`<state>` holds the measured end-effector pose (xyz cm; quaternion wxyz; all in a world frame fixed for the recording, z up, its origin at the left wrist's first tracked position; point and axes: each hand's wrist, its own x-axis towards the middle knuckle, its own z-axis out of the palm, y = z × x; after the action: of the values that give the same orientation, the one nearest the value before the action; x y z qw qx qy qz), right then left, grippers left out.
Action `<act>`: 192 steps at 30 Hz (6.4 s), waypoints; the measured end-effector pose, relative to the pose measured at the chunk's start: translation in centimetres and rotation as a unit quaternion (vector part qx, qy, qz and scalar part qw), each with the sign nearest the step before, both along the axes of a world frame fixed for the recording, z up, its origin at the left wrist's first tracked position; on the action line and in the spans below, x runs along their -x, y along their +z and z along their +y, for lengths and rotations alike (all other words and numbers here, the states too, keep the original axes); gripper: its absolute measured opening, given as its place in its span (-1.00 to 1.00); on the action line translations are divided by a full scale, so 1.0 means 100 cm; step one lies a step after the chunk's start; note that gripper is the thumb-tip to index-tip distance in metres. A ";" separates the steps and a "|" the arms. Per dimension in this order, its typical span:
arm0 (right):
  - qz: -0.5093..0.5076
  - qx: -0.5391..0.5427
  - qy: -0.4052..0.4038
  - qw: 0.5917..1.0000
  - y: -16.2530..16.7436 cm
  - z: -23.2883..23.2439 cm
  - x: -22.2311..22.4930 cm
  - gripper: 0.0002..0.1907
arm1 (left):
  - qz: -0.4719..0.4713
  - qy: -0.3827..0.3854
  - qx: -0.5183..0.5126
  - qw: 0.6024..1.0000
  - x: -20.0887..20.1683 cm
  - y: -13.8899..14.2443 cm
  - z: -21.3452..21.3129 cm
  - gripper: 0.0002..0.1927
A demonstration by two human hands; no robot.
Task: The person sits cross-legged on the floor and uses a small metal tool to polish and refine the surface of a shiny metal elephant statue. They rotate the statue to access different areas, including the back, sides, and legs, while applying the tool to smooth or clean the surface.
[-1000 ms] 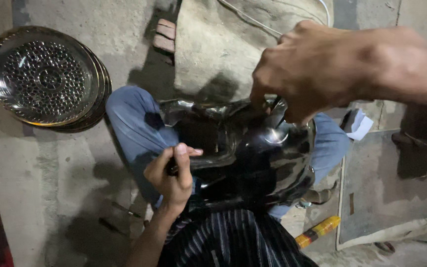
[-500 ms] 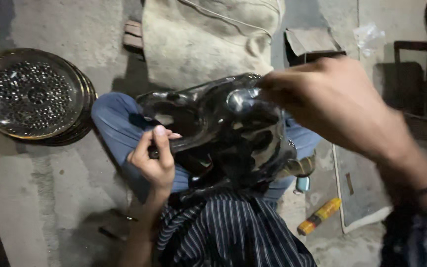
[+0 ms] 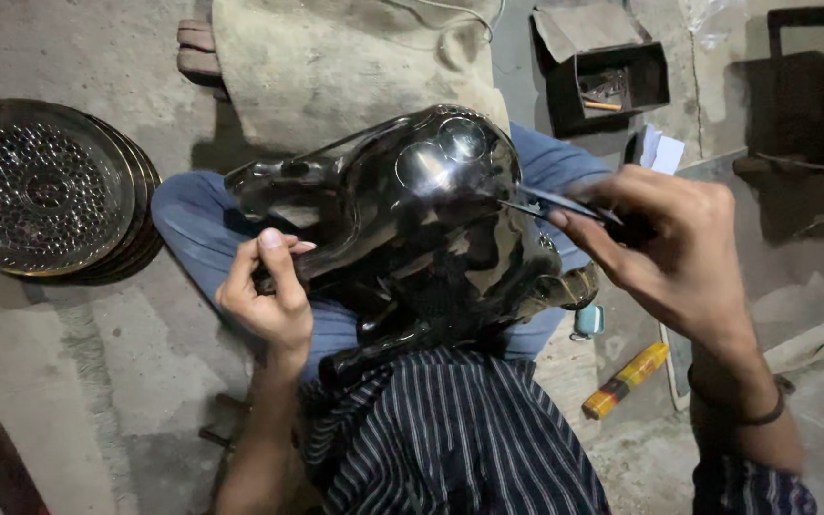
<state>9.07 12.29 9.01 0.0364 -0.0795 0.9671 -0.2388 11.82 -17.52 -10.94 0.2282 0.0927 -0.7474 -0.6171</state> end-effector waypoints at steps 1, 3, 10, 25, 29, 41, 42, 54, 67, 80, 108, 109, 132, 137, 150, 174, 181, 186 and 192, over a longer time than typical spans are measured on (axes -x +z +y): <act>-0.021 -0.004 -0.013 1.000 0.000 -0.001 0.003 -0.69 | 0.003 -0.002 0.009 1.000 0.000 0.000 0.000 -0.71; 0.007 -0.009 0.061 0.998 0.003 -0.002 0.012 -0.77 | -0.005 -0.004 0.000 1.000 0.000 0.001 0.000 -0.71; 0.005 -0.063 0.161 0.985 0.021 -0.021 0.029 -0.67 | 0.000 -0.004 -0.019 1.000 0.000 0.001 0.001 -0.71; -0.031 -0.208 0.158 0.965 0.017 -0.043 0.042 -0.72 | -0.004 0.005 -0.035 0.999 0.000 -0.001 -0.001 -0.72; -0.126 -0.310 0.143 0.931 0.019 -0.051 0.055 -0.63 | -0.001 -0.002 -0.033 0.999 -0.001 -0.001 -0.003 -0.72; -0.143 -0.336 0.160 0.917 0.038 -0.093 0.077 -0.77 | 0.003 -0.011 -0.063 0.998 -0.001 -0.002 -0.004 -0.72; -0.142 -0.329 0.162 0.920 0.038 -0.095 0.080 -0.78 | 0.006 -0.012 -0.066 0.998 -0.001 -0.003 -0.003 -0.71; -0.161 -0.501 0.220 0.821 0.010 -0.107 0.048 -0.83 | 0.008 -0.003 -0.079 0.997 -0.001 -0.002 -0.003 -0.71; 0.155 -0.366 0.300 0.867 -0.003 -0.071 -0.020 -0.51 | 0.031 0.005 -0.100 0.994 -0.003 -0.005 0.001 -0.71; 0.064 -0.340 0.115 0.931 -0.011 -0.079 -0.023 -0.68 | 0.021 -0.001 -0.072 0.997 -0.004 0.000 0.000 -0.69; 0.033 -0.568 0.639 0.517 0.011 -0.089 0.094 -0.78 | -0.003 -0.009 -0.112 0.994 -0.008 0.006 0.003 -0.69; 0.081 -0.539 0.655 0.523 0.010 -0.090 0.087 -0.72 | 0.008 -0.006 -0.121 0.993 -0.006 0.005 0.004 -0.69; 0.053 0.036 -0.036 0.997 -0.031 -0.017 -0.089 -0.78 | 0.016 -0.004 -0.066 0.998 -0.012 -0.005 0.003 -0.67; 0.011 0.040 -0.104 0.994 -0.020 -0.030 -0.076 -0.74 | 0.030 -0.008 -0.029 0.999 -0.011 -0.002 0.002 -0.66; -0.030 -0.040 -0.062 0.997 -0.005 -0.039 -0.051 -0.69 | 0.020 -0.008 -0.056 0.998 -0.010 -0.006 0.001 -0.69; -0.158 -0.237 -0.022 0.958 0.010 -0.067 0.007 -0.75 | 0.005 -0.038 -0.068 0.997 -0.012 0.005 -0.002 -0.69; -0.061 -0.406 0.065 0.910 -0.012 -0.095 -0.016 -0.92 | 0.006 -0.028 -0.087 0.996 -0.012 0.003 0.000 -0.67; 0.006 -0.440 0.090 0.894 -0.026 -0.121 -0.063 -0.91 | 0.011 -0.031 -0.087 0.996 -0.014 0.000 -0.001 -0.67; 0.138 -0.380 0.172 0.898 -0.027 -0.087 -0.077 -0.62 | 0.031 -0.018 -0.078 0.996 -0.016 -0.004 0.001 -0.67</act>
<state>16.79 3.63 6.27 -0.0292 -0.2570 0.9508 0.1704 13.43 -17.42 -11.35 0.2319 0.0776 -0.6910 -0.6802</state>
